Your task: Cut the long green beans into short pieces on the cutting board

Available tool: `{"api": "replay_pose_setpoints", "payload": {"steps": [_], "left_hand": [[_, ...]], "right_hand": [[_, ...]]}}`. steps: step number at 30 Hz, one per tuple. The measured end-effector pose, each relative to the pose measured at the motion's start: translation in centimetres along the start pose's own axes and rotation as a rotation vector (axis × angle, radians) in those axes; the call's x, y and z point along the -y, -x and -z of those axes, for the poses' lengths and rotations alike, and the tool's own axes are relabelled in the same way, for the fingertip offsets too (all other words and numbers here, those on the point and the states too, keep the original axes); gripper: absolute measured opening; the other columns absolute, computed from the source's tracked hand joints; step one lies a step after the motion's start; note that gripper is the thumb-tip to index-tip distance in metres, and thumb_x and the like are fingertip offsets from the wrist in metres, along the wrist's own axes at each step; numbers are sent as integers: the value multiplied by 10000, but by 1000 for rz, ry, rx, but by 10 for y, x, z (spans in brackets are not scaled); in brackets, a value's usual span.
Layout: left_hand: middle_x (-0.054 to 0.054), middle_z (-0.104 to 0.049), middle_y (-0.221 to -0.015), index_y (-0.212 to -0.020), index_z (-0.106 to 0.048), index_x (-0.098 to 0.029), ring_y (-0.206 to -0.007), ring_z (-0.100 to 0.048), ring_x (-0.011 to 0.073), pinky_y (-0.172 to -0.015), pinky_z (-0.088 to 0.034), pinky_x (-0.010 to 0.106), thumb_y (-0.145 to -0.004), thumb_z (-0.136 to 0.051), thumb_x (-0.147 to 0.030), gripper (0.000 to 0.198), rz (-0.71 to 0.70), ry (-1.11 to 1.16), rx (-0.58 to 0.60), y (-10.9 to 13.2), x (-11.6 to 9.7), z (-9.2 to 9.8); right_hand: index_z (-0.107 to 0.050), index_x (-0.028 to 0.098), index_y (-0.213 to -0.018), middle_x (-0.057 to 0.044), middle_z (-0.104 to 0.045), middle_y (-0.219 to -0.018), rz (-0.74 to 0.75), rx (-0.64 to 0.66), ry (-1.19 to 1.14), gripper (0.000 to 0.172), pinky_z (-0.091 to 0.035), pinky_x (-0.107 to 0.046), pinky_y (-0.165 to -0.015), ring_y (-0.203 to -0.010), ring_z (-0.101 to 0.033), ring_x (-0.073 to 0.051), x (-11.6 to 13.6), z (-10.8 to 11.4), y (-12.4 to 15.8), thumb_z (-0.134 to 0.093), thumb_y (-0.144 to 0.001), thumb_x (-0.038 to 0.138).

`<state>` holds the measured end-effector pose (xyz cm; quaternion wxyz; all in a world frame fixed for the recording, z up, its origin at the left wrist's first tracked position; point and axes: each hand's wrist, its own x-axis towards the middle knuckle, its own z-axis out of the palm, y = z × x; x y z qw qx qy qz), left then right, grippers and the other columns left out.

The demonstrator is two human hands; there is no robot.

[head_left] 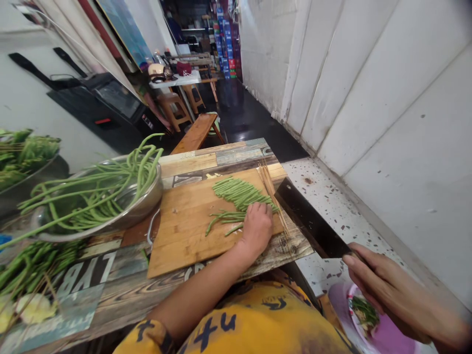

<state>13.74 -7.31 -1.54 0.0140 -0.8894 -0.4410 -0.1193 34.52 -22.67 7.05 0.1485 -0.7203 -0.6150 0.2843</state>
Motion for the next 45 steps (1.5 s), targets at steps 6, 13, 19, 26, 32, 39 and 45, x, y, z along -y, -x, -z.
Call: {"api": "replay_pose_setpoints", "payload": {"steps": [6,13,19,26,32,39,45], "left_hand": [[107,-582,-930,-1048,-554,-105,-917,-472,230,-768,-390,366,-911,-384,-170,228,-46,2,-17,3,5,-1],[108,-583,-966,-1074,-548,-118,-936,-473,224,-779,-404,362,-913,-389,-173,233,-76,8,-56,17,10,-2],[114,-583,-1037,-1123,-533,-109,-967,-468,224,-791,-415,357,-911,-404,-187,260,-80,19,-82,32,13,-5],[132,-591,-1063,-1132,-557,-123,-968,-483,239,-809,-424,393,-906,-404,-189,281,-54,10,-113,36,10,-7],[119,-595,-1103,-1129,-564,-125,-957,-486,239,-818,-431,386,-906,-406,-204,284,-72,-4,-127,40,10,-8],[127,-588,-1119,-1151,-544,-116,-982,-479,239,-849,-419,394,-905,-403,-191,293,-88,13,-126,43,10,-9],[134,-590,-1116,-1156,-545,-105,-959,-494,244,-823,-414,383,-900,-408,-172,299,-92,-3,-108,43,6,-7]], "right_hand": [[-456,231,-785,11,-545,-645,-2,138,8,285,-411,-275,-575,-593,-524,-160,3,0,-10,-349,-918,459],[-463,235,-775,38,-514,-593,33,147,38,235,-382,-258,-535,-542,-510,-144,7,4,-19,-399,-903,422],[-474,245,-845,18,-573,-640,48,166,127,225,-375,-263,-530,-579,-556,-165,9,8,-14,-384,-914,438],[-482,235,-840,6,-562,-611,159,229,213,330,-361,-277,-532,-570,-562,-176,24,13,-21,-296,-931,492],[-486,238,-905,16,-547,-633,214,319,274,270,-346,-276,-564,-589,-552,-171,21,28,-21,-323,-945,450],[-489,232,-927,11,-559,-656,213,316,275,246,-352,-281,-579,-608,-558,-173,26,30,-21,-337,-947,424],[-486,237,-916,9,-575,-669,148,281,259,255,-363,-274,-575,-615,-568,-171,24,25,-19,-327,-948,434]]}}
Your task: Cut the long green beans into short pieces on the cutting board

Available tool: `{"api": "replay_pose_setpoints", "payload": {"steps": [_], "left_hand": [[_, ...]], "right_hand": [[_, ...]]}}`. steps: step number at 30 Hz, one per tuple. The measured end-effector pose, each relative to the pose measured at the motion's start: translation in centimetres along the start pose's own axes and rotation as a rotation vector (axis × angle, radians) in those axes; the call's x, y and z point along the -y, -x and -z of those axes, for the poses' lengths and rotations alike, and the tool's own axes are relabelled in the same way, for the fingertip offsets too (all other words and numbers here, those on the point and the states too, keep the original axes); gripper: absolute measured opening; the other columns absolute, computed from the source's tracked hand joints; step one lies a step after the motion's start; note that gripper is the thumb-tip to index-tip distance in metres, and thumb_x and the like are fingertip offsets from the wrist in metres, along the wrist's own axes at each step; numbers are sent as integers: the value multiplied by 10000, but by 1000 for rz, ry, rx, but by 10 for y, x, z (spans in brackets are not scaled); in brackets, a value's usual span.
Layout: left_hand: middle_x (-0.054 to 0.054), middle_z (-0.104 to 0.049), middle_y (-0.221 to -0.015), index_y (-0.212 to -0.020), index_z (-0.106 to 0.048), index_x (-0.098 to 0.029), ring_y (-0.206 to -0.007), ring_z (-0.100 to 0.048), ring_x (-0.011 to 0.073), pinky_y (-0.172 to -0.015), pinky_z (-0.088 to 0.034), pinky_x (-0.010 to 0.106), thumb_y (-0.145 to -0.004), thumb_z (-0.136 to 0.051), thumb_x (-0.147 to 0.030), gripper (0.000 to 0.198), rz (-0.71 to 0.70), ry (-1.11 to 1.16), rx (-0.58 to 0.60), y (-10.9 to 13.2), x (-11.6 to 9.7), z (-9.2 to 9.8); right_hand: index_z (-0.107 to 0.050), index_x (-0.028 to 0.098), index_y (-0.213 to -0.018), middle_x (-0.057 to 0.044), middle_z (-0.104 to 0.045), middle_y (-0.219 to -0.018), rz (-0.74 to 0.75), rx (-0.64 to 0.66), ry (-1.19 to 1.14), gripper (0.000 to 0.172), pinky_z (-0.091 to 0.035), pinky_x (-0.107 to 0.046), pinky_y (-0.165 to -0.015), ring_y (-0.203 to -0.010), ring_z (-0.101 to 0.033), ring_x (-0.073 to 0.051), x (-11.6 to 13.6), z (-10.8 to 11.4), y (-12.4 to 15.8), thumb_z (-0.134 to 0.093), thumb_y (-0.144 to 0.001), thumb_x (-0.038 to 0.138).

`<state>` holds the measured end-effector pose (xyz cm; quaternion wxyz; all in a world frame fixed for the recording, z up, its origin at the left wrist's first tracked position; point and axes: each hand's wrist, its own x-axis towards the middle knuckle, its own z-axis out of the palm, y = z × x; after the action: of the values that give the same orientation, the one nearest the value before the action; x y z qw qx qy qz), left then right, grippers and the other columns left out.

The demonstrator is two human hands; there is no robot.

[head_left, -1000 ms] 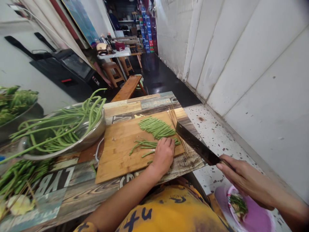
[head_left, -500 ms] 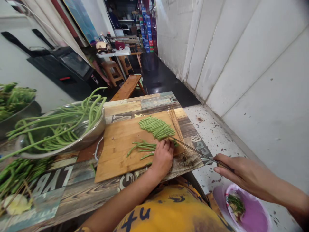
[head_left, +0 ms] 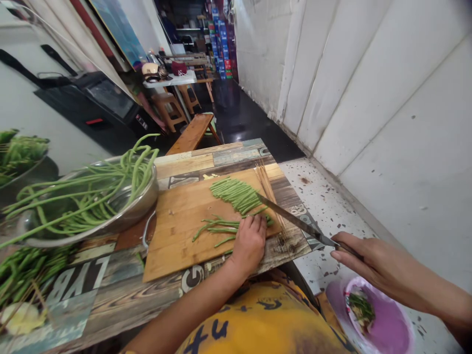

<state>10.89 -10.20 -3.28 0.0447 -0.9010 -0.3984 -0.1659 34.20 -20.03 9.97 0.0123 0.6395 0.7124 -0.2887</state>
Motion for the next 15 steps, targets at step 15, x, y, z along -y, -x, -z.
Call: {"api": "replay_pose_setpoints", "payload": {"steps": [15], "left_hand": [[136,-614,-1026,-1130,-568,-66,-903,-495,236,-777,-407,370,-882,-454,-174,293,20,-73,-27,-16,-8,-1]], "right_hand": [[-483,234,-905,-2,-592,-668,-47,-35,-19,270,-359,-262,-553,-615,-575,-174,-10,-10,2,-326,-942,451]]}}
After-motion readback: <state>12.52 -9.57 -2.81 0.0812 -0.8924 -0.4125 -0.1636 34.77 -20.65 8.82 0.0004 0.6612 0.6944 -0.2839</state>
